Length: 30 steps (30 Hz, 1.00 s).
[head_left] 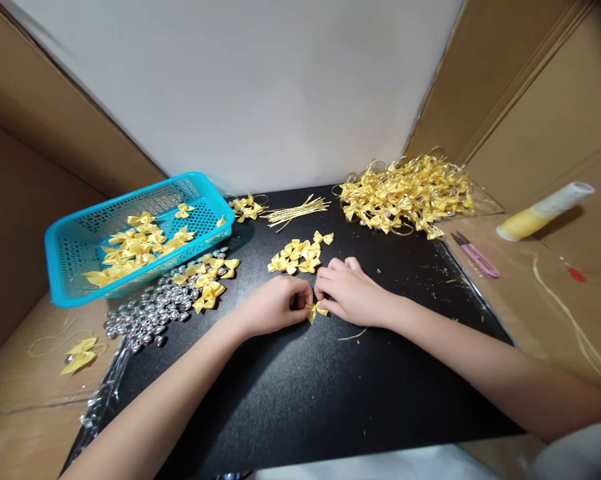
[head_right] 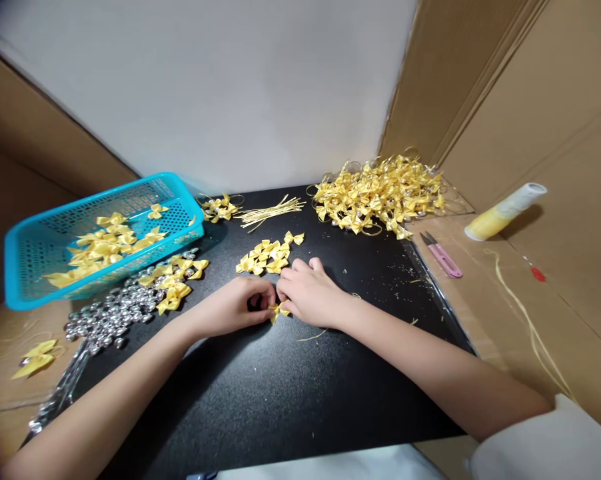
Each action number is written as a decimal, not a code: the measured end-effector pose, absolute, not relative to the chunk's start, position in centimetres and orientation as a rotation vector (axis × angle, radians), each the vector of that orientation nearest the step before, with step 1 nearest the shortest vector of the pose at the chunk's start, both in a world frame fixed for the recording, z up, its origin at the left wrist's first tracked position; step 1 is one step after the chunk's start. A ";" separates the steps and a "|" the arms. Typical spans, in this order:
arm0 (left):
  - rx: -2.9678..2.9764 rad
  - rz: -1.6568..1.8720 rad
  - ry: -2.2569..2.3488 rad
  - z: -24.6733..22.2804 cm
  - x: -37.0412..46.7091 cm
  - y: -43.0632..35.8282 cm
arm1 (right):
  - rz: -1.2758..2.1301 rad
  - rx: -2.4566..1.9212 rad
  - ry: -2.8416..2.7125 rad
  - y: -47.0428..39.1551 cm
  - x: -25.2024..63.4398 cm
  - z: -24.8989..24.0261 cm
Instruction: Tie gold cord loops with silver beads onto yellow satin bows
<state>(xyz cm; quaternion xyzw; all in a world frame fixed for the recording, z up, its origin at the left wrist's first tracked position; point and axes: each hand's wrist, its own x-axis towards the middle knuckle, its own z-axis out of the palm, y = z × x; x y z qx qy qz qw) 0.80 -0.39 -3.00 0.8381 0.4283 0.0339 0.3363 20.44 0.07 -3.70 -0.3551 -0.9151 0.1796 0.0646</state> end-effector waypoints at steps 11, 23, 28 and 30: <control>2.426 0.190 0.980 -4.4 1.5 -2.0 | 0.614 -0.871 -2.737 -1.3 22.2 -5.0; 2.334 0.389 0.907 -5.4 1.1 -3.1 | 0.563 -0.866 -2.718 -2.0 22.6 -5.2; 2.307 0.374 0.847 -5.2 1.1 -3.4 | 0.728 -0.802 -2.695 -2.4 22.4 -5.1; 2.249 0.386 0.821 -5.2 1.2 -3.5 | 0.841 -0.753 -2.653 -2.4 22.4 -5.0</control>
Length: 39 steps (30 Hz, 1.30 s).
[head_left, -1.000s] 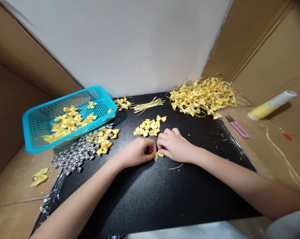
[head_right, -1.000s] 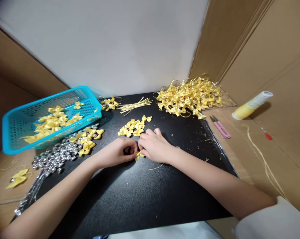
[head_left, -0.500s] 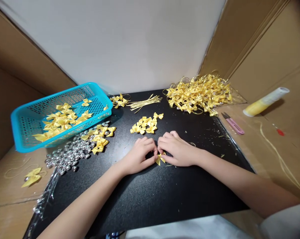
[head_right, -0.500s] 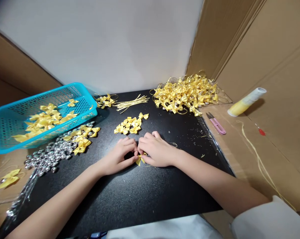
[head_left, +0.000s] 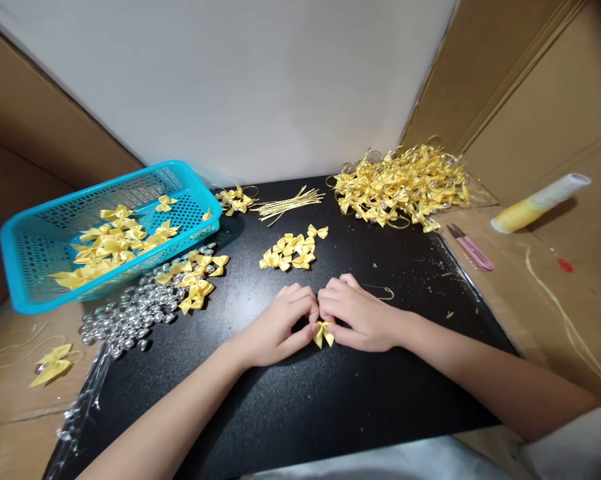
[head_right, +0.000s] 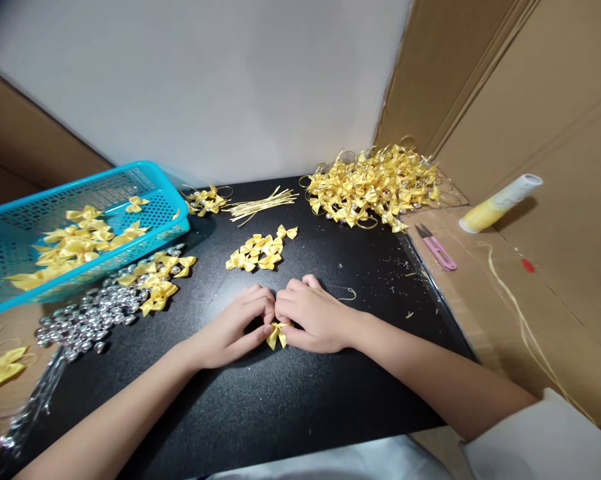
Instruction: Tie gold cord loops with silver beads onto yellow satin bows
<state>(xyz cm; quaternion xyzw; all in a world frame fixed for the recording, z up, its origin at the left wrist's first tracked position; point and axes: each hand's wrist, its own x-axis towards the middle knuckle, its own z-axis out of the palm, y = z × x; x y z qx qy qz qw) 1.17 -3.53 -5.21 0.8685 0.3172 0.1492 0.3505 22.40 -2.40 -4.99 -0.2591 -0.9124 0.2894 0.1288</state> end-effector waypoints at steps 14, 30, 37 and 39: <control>2.009 0.516 0.762 -5.4 1.5 -3.7 | 0.996 -0.687 -2.512 -2.4 22.5 -5.0; 1.782 0.694 0.869 -6.0 1.1 -4.1 | 0.922 -0.753 -2.489 -2.4 22.7 -5.0; 1.858 0.730 0.945 -5.7 1.4 -4.1 | 0.877 -0.797 -2.485 -2.6 22.5 -5.1; 1.831 0.736 0.932 -5.8 1.3 -4.1 | 0.875 -0.821 -2.483 -2.6 22.5 -5.1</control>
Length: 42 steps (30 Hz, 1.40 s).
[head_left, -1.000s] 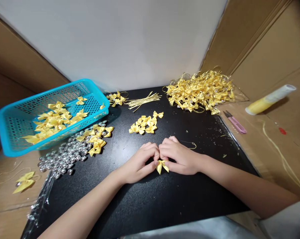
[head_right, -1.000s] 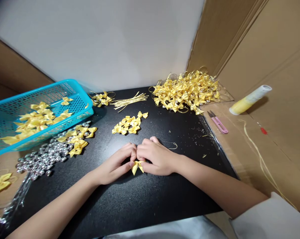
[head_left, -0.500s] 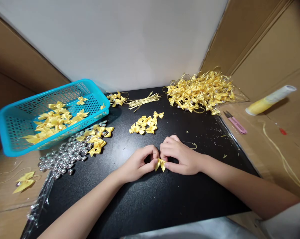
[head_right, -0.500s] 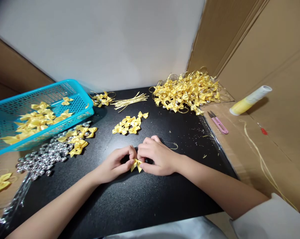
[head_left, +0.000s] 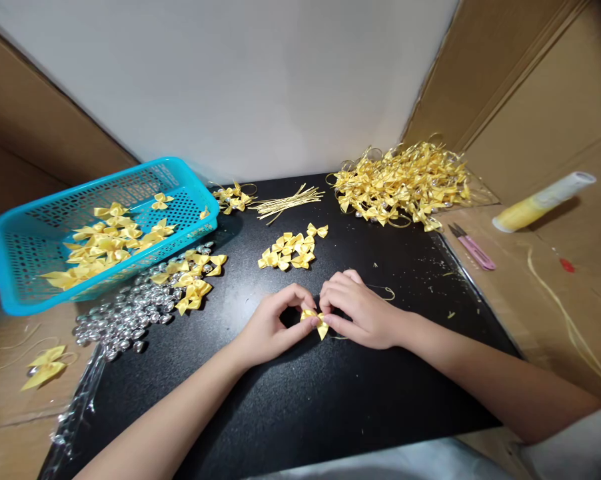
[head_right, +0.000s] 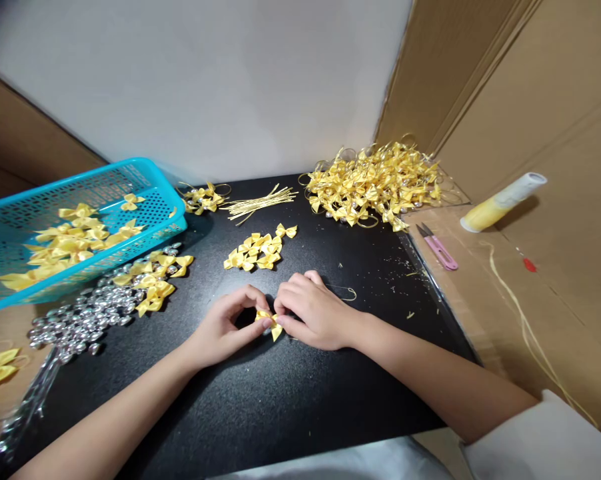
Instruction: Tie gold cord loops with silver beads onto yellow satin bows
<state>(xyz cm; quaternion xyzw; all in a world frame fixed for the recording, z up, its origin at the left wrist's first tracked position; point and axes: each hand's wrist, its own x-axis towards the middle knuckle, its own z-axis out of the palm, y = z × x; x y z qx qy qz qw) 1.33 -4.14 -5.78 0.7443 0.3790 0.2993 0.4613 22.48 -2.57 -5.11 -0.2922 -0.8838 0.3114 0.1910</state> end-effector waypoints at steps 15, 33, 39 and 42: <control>1.657 0.813 0.983 -5.7 1.7 -4.3 | 0.816 -0.824 -2.442 -2.5 22.6 -5.1; 1.690 0.874 1.020 -5.8 2.3 -4.7 | 0.620 -0.831 -2.512 -2.6 22.5 -5.3; 2.218 0.904 1.197 -4.2 -0.4 -3.5 | 0.582 -0.853 -2.342 -2.2 23.1 -5.7; 2.532 1.034 1.763 -2.8 -3.5 -2.1 | 0.572 -0.950 -2.216 -1.9 23.4 -6.1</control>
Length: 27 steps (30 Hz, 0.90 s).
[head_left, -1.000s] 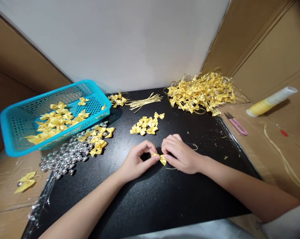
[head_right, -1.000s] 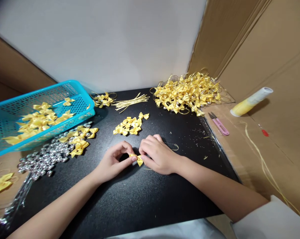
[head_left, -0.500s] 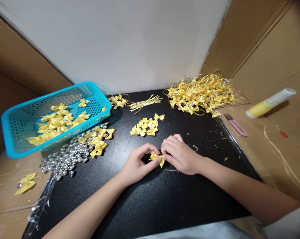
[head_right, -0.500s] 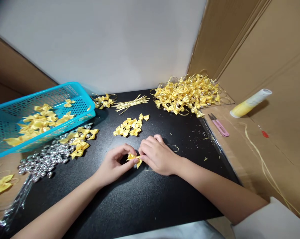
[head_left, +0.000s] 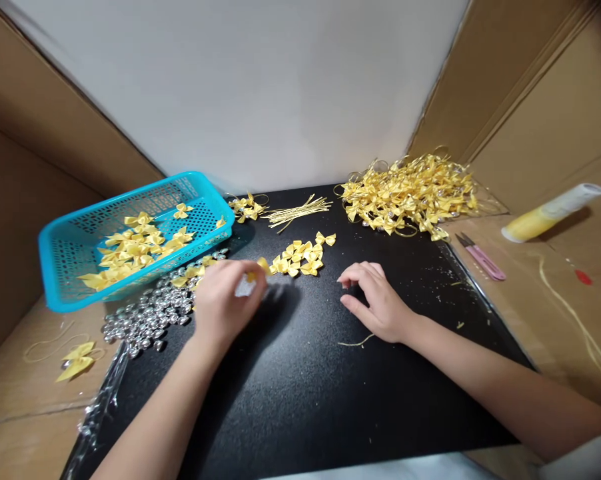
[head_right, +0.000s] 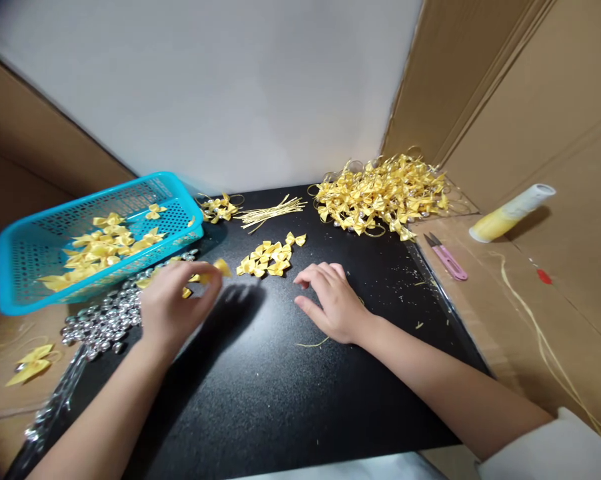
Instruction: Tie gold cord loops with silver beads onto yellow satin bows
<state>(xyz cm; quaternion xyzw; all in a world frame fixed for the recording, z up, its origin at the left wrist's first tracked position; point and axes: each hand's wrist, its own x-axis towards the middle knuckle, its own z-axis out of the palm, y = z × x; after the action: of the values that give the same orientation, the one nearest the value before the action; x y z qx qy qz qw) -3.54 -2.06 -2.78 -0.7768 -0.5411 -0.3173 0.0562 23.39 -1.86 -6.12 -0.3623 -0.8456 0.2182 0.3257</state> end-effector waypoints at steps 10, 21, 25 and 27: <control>-2.302 -0.473 -1.551 -4.3 -3.6 -0.7 | 0.610 -0.991 -2.188 -1.9 23.3 -6.5; -2.575 -0.711 -1.554 -5.4 -2.0 -0.6 | 0.588 -0.985 -2.191 -2.0 23.0 -6.3; -2.806 -1.233 -1.856 -5.0 0.6 -2.7 | 0.536 -0.908 -2.146 -2.2 22.7 -6.2; -2.983 -1.436 -2.104 -5.2 1.9 -3.7 | 0.560 -0.850 -2.118 -2.2 22.5 -6.3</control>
<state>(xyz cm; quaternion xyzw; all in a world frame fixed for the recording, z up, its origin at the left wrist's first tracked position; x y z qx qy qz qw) 1.86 -3.72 -5.22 -0.7031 -0.4959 -0.3385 -0.3809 22.55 -2.22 -6.27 -0.3339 -0.8317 0.2198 0.3854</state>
